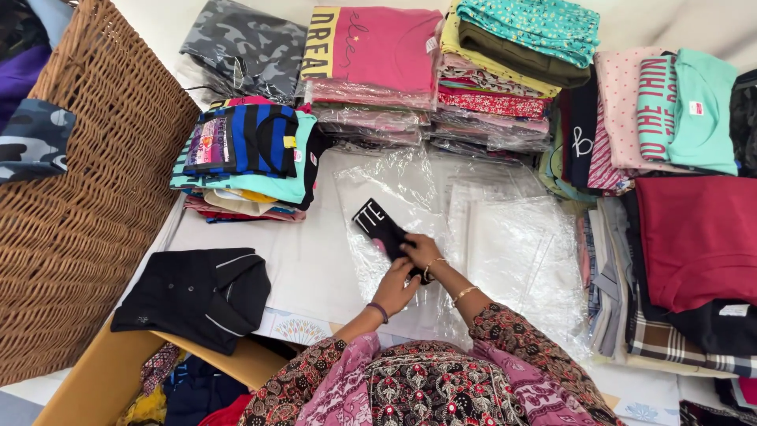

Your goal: The person folds various t-shirts and places them into clear plastic bags. They handle multiple shirts of different colors and designs, folding each one before inserting it into a bag and stacking the packaged items on a table.

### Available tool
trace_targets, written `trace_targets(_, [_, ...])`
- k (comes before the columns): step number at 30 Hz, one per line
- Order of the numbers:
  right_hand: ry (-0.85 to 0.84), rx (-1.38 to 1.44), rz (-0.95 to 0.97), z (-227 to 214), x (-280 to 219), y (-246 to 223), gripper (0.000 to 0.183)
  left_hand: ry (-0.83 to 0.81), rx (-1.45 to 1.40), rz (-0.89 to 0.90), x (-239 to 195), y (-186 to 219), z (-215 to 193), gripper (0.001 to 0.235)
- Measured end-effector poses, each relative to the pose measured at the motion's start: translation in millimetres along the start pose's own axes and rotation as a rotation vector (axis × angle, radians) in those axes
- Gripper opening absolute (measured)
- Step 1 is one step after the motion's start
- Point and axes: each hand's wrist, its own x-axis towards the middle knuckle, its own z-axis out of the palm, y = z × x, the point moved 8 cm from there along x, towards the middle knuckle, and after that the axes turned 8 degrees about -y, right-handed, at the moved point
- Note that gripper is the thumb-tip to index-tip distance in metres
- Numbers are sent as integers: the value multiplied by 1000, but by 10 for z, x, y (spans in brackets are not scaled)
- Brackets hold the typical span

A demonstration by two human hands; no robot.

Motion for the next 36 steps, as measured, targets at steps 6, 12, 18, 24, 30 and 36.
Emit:
trace_targets(6, [395,-75,-219,-1336,-881,-951,22,-45,458,79,-342,521,-387,38])
trace_targets(12, [143,-250,-222,-1849,-1615,-1347,29,-47,266,-238,-189,11,-437,15])
trace_targets(18, [84,-220,-110,-1919,-2078,-1433,30,-9,350,-49,-19,592,-661,40])
trace_targets(24, [29,-329,-123,-1726,-2252,-1264,28,29,403,-185,143,44,-473,12])
trace_targets(30, [-133,-477,-42,-1175,-2299,-1546,31,181,237,-106,169,577,-729,10])
trace_targets(36, [167,-665,-83,-1010,-2268,-1673,33,218,226,69,-1,1195,-750,11])
